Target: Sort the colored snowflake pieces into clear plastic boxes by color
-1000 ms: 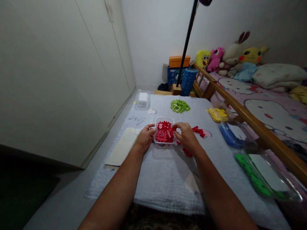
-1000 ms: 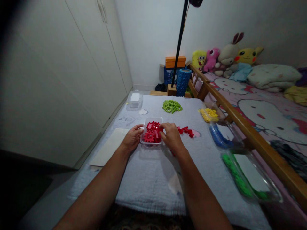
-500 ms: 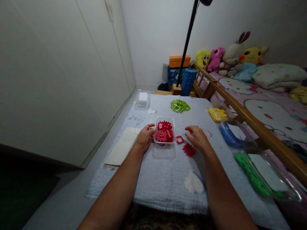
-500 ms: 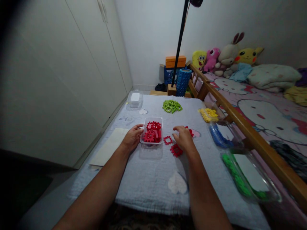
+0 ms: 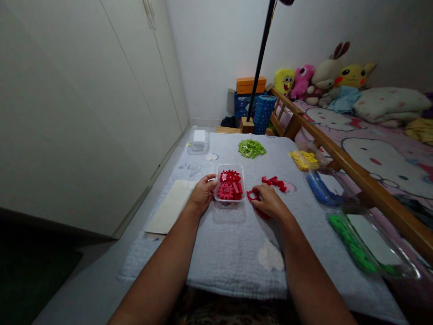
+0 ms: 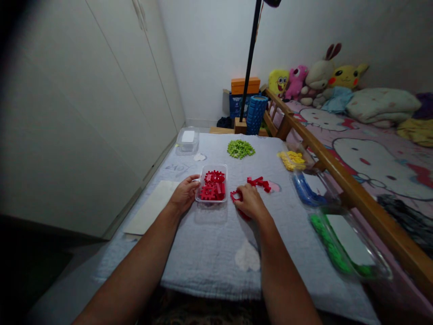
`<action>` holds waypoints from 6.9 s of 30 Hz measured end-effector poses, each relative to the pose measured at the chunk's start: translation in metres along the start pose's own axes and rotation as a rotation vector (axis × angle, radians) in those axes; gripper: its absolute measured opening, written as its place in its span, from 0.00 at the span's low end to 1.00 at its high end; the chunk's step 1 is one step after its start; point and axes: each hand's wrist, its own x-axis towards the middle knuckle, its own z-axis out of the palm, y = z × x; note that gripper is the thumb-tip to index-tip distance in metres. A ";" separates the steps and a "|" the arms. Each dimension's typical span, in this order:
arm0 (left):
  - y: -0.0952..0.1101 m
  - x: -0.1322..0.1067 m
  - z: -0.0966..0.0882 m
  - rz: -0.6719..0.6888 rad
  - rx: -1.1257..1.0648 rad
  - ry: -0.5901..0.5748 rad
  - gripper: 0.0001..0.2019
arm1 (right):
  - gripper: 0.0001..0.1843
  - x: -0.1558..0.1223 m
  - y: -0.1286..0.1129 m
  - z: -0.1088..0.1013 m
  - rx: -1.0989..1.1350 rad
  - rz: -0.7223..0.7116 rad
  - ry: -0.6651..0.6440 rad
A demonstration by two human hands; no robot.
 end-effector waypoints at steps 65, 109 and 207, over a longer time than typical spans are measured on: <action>-0.001 0.000 0.003 0.010 -0.003 0.014 0.23 | 0.27 0.016 -0.046 -0.057 0.062 -0.235 0.023; -0.002 0.002 0.000 0.002 -0.009 0.011 0.23 | 0.18 0.027 0.069 -0.003 -0.155 0.291 0.181; -0.001 0.000 0.004 -0.002 -0.004 0.047 0.22 | 0.11 0.041 -0.021 -0.013 0.115 -0.051 0.445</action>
